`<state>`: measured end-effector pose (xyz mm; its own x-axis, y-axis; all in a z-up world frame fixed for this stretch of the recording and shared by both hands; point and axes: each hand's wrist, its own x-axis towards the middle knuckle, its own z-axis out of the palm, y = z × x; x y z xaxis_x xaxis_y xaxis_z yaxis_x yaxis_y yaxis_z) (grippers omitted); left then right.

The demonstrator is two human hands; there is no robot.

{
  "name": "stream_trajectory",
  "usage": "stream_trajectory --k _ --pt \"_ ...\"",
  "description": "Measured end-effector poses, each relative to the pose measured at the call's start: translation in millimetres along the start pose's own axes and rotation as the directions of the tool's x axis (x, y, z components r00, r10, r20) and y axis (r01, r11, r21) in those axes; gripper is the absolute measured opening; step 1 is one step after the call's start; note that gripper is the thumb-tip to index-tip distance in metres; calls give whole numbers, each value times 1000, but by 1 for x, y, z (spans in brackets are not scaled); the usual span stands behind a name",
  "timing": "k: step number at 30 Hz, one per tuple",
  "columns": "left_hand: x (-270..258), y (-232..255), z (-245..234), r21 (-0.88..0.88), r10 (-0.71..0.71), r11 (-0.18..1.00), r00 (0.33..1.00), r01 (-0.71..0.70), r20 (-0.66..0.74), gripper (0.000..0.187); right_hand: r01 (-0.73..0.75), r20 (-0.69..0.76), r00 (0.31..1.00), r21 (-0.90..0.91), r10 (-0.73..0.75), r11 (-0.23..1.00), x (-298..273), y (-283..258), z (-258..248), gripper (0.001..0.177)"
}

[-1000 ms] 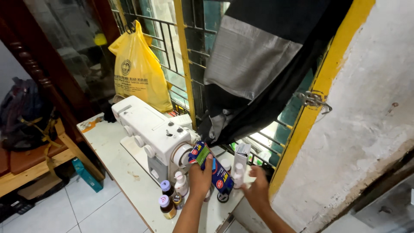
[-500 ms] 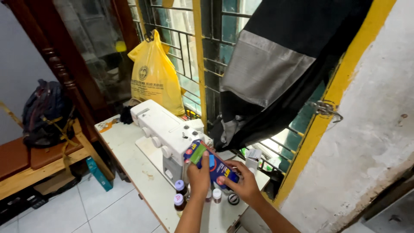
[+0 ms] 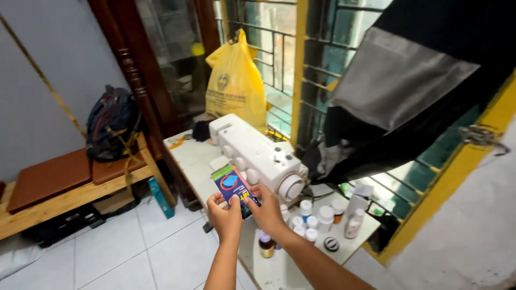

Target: The person removes several medicine bottles, boxes, and a plastic bag from a wall-mounted cabinet and places them on a table next to a sewing machine. The person then removes a pink container from the top of the cabinet.

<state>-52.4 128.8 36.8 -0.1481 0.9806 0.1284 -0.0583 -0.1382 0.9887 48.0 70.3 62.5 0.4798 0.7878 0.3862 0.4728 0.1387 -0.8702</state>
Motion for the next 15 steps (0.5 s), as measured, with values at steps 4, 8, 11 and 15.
stream_trajectory --k 4,8,11,15 --pt "18 -47 -21 51 -84 995 996 83 19 56 -56 177 980 -209 94 976 2 21 33 35" --pt "23 -102 -22 169 -130 977 991 133 -27 52 180 372 928 -383 -27 906 3 51 49 25" --pt "24 -145 -22 369 -80 926 996 84 -26 48 210 474 880 -452 33 867 0 70 60 19" --pt "20 -183 -17 486 -65 874 993 11 94 54 194 529 840 -499 119 845 -5 75 60 25"
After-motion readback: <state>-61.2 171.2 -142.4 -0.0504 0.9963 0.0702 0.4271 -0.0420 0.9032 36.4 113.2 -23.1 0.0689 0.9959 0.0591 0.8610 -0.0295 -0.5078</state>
